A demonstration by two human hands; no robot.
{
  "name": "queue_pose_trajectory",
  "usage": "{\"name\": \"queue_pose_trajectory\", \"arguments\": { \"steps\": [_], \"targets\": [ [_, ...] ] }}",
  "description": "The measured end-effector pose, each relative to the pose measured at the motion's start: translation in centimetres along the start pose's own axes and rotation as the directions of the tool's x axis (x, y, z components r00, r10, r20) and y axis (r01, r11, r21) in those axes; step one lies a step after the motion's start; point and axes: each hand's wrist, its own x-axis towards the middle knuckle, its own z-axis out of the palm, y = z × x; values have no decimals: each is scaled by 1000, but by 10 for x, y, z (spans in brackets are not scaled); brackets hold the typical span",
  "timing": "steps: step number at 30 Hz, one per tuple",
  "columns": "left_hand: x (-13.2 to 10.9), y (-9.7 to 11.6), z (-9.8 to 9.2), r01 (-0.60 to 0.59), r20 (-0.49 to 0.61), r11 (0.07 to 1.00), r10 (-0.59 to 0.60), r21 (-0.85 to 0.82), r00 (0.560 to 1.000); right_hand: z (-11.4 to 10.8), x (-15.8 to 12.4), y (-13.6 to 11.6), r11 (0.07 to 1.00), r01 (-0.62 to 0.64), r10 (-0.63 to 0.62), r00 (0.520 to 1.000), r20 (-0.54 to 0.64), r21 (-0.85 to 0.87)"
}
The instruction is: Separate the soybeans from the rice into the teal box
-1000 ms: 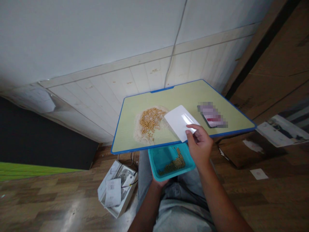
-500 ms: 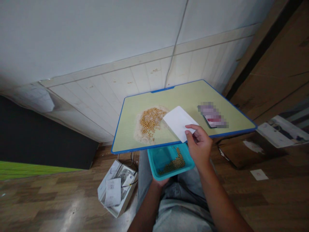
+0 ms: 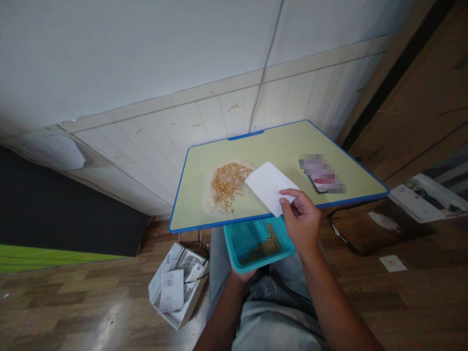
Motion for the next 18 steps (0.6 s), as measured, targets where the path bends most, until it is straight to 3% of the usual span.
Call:
{"name": "queue_pose_trajectory", "arguments": {
  "steps": [6,18],
  "targets": [
    [6,-2,-4,-38,18,991,36,128,999,0,-2,-1,999,29,-28,999,32,-19],
    [-7,3,17,-16,-43,1000,15,-11,999,-3,-2,-4,998,58,-56,997,46,-37]
  ]
}}
